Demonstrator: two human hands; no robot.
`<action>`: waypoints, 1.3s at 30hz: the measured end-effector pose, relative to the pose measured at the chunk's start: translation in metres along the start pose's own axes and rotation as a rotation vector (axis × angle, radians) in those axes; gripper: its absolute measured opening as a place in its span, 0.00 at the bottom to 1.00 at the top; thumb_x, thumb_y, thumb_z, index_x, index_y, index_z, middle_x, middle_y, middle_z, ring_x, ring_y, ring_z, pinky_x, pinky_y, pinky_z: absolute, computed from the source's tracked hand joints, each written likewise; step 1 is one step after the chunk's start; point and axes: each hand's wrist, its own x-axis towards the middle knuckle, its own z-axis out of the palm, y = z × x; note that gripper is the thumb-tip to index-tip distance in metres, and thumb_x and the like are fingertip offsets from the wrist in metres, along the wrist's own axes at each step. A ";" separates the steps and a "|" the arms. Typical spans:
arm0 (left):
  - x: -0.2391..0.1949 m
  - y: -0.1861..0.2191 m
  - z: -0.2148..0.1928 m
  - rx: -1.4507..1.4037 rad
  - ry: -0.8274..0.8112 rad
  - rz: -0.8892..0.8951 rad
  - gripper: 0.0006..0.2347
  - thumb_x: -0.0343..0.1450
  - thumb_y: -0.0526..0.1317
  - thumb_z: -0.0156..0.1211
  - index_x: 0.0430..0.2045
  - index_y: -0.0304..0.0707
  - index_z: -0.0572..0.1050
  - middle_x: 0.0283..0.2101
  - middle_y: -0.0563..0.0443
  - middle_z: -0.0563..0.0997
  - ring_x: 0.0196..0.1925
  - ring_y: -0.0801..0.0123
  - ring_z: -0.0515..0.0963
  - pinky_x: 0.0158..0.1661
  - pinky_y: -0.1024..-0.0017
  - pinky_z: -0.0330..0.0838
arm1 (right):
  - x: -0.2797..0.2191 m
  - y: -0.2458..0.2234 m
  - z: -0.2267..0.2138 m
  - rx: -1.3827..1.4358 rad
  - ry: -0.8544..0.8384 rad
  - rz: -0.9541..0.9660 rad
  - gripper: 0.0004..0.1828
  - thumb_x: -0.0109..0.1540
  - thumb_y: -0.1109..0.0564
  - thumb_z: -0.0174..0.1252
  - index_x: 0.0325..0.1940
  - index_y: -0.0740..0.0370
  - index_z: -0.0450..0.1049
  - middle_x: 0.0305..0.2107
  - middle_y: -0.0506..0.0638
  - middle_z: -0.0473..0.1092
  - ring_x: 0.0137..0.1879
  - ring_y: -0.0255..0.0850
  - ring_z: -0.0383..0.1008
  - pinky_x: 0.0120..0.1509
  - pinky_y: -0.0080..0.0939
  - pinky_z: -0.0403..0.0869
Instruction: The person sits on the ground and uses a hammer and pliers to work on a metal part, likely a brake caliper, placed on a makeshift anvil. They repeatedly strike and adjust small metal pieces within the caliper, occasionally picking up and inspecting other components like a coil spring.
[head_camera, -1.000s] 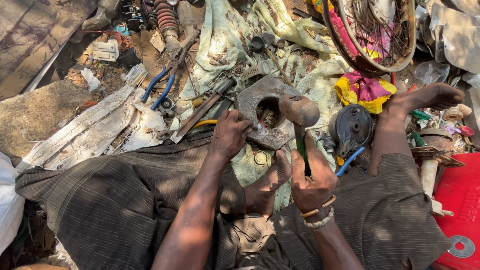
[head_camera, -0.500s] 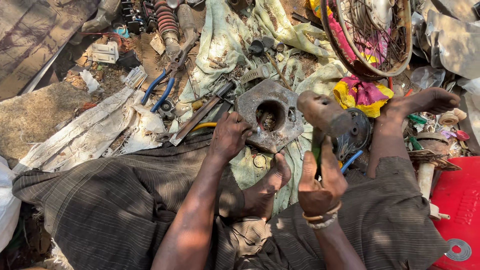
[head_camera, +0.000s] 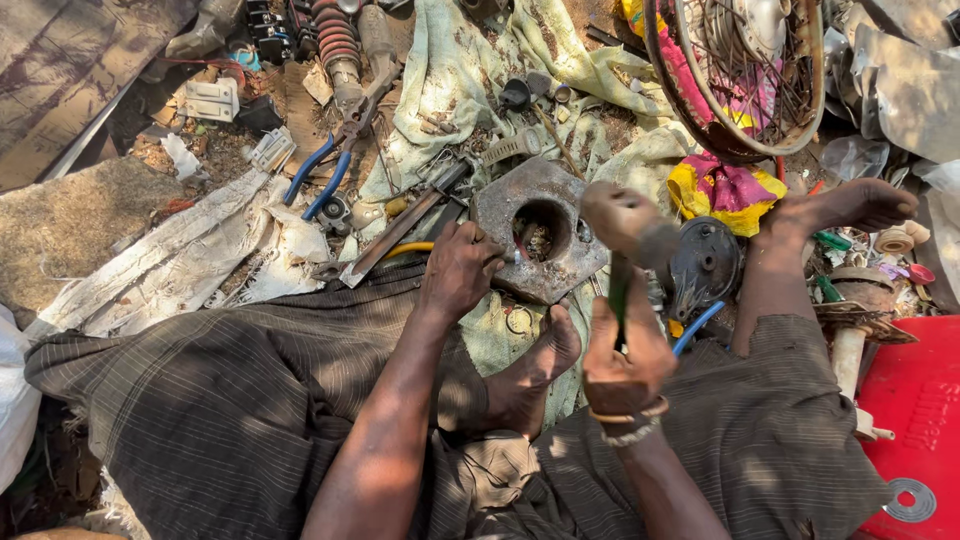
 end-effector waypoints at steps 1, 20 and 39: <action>-0.004 0.002 -0.001 -0.002 0.001 -0.006 0.08 0.65 0.40 0.73 0.34 0.41 0.86 0.38 0.49 0.77 0.43 0.58 0.72 0.43 0.60 0.70 | -0.002 0.003 0.013 -0.141 -0.291 0.062 0.17 0.70 0.51 0.54 0.61 0.57 0.75 0.39 0.56 0.81 0.35 0.42 0.81 0.35 0.41 0.79; 0.016 0.005 -0.011 -0.062 0.067 -0.011 0.08 0.61 0.40 0.75 0.29 0.41 0.85 0.37 0.48 0.79 0.46 0.56 0.74 0.49 0.59 0.69 | 0.002 0.005 0.017 -0.045 -0.251 -0.152 0.23 0.66 0.54 0.62 0.65 0.59 0.75 0.45 0.61 0.79 0.45 0.44 0.82 0.44 0.46 0.80; -0.004 0.003 -0.003 -0.062 -0.015 -0.100 0.08 0.63 0.42 0.75 0.33 0.46 0.86 0.36 0.50 0.76 0.43 0.59 0.73 0.46 0.61 0.70 | 0.002 -0.018 -0.032 0.036 -0.095 -0.122 0.18 0.71 0.55 0.57 0.65 0.62 0.74 0.35 0.59 0.79 0.35 0.42 0.79 0.37 0.42 0.75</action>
